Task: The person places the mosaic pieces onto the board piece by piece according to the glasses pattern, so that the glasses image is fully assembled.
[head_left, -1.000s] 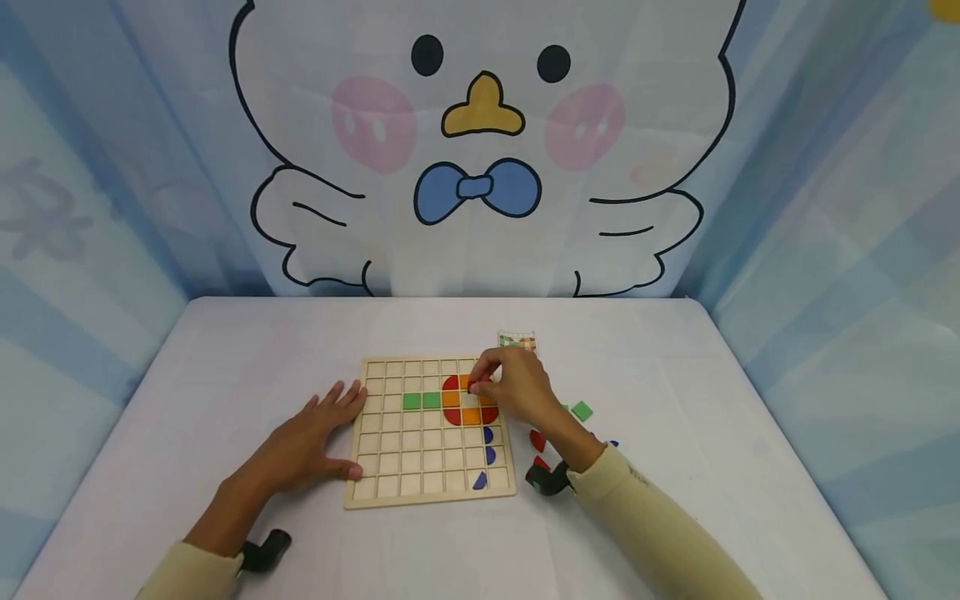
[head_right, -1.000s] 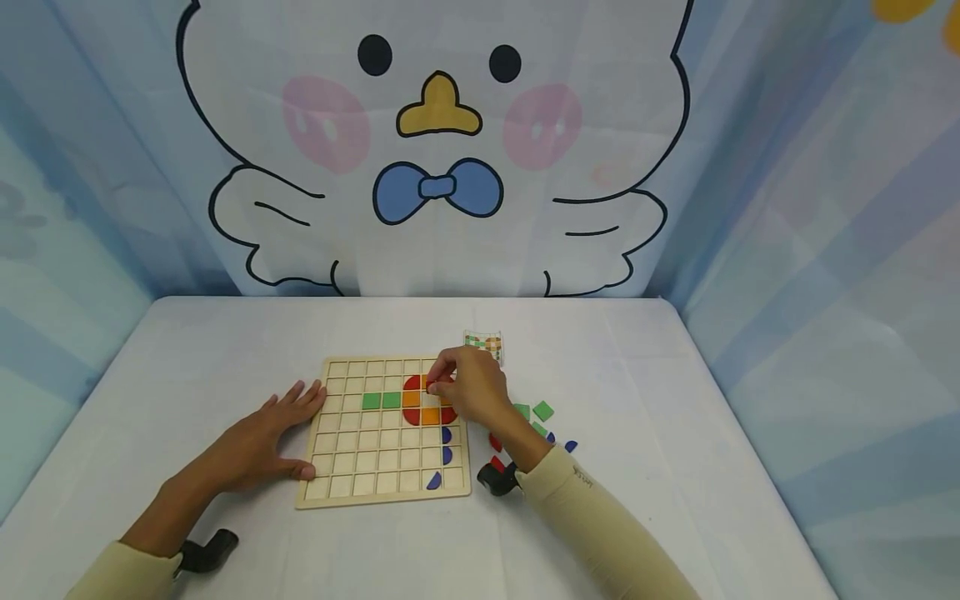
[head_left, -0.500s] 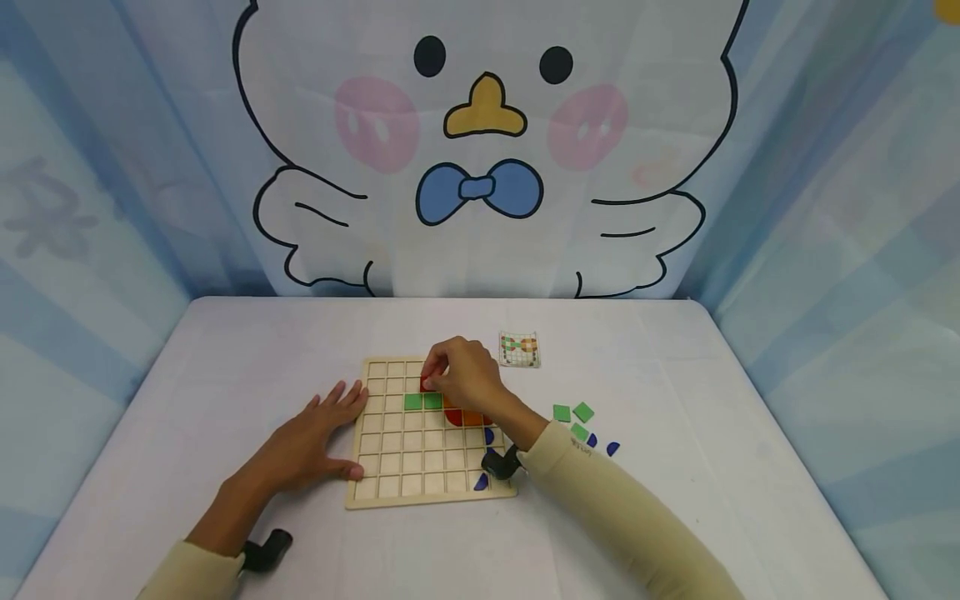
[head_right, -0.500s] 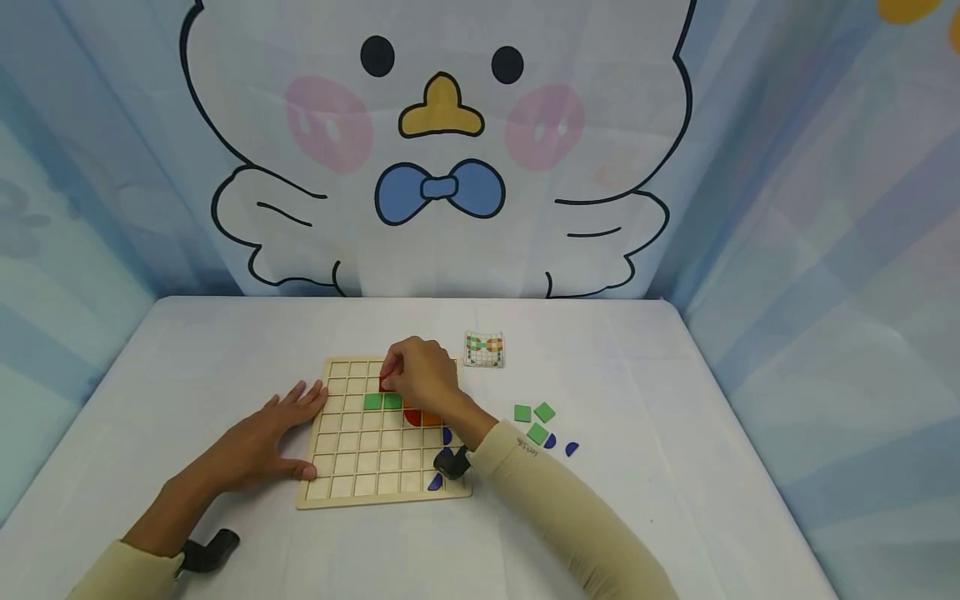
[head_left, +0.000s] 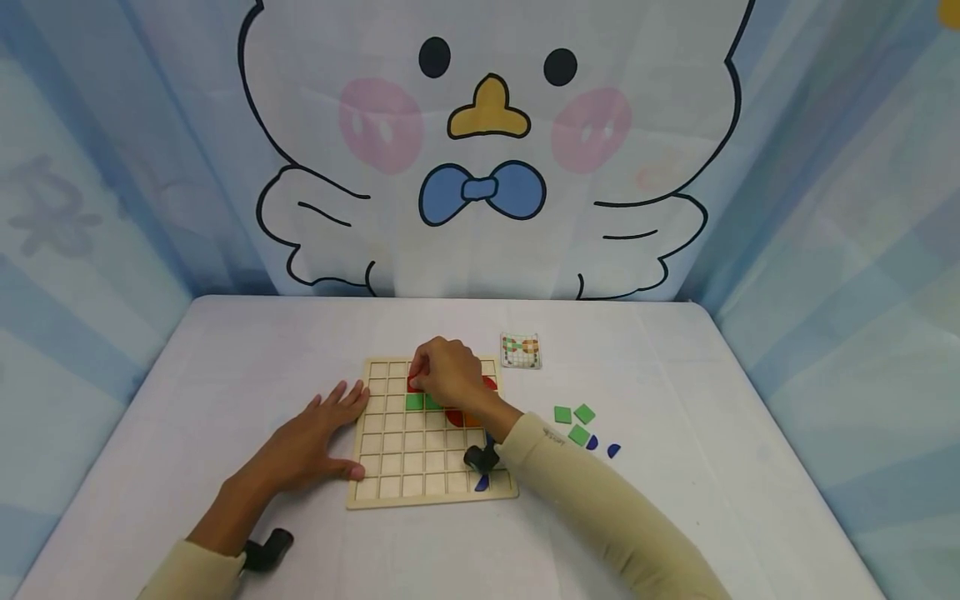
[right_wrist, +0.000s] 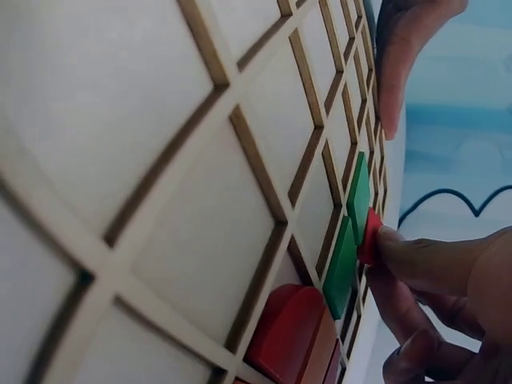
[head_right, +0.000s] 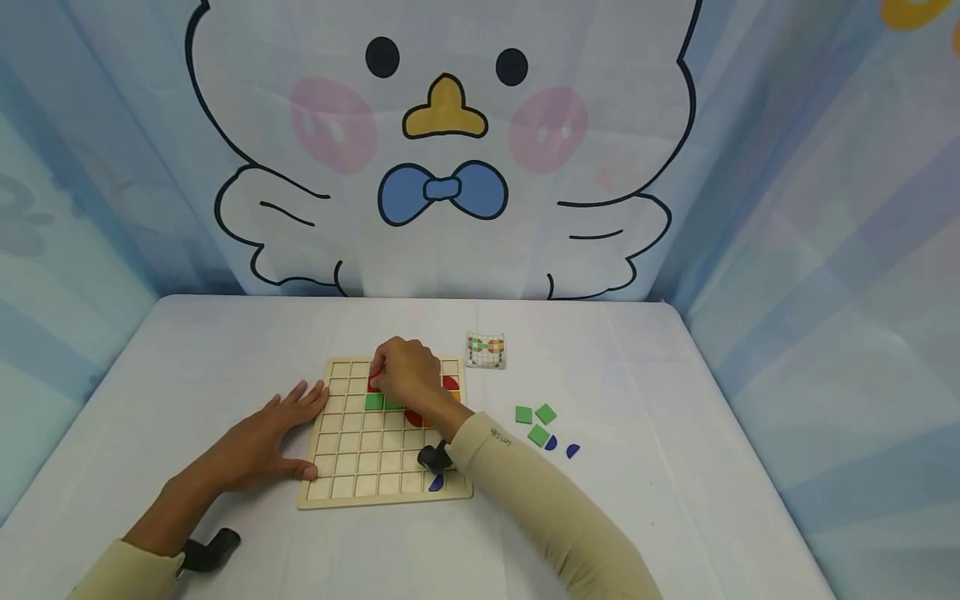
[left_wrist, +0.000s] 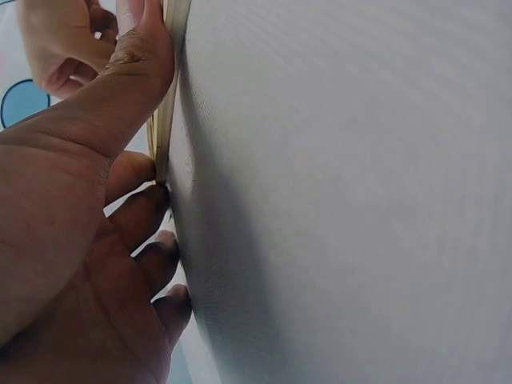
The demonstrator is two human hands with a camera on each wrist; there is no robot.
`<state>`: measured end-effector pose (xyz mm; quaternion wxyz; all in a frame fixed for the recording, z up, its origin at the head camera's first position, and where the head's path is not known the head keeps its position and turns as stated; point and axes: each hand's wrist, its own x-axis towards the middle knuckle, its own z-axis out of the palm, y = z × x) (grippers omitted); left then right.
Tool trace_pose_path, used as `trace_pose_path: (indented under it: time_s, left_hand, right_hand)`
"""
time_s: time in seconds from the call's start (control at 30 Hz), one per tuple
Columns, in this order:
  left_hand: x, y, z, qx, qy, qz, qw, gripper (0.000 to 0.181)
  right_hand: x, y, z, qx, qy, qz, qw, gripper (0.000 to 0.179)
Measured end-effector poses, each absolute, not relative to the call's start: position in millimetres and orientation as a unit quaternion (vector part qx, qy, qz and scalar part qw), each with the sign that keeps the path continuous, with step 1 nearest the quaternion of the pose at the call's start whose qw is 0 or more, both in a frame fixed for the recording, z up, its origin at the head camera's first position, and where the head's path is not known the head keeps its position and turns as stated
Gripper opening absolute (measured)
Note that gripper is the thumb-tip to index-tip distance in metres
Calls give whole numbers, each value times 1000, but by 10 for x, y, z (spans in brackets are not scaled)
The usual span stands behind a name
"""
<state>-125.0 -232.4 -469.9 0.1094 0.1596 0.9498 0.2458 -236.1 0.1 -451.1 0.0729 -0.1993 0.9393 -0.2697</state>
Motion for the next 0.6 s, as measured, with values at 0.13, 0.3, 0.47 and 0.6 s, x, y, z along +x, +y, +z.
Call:
trace_pose_path:
  time_s: [0.13,0.3,0.47,0.6]
  left_hand:
    - [-1263,-2323,-4706,160,949,246,112,121]
    - [-1268,-2327,-4717,159,949,246,117,121]
    - [-1271,-2314,-4717,155,950,244,120,122]
    - [-1256,-2307,-4701,156,951,242,112,121]
  right_hand:
    - [-2352,-2,-4513,-196,946,-249,64,13]
    - [-2333,50,-4516,-194,942,-267,62,7]
    - [-2284,180,-4465,-185,936,-292,65,6]
    - [-2227,338,-4392,-184,934,-298,63,6]
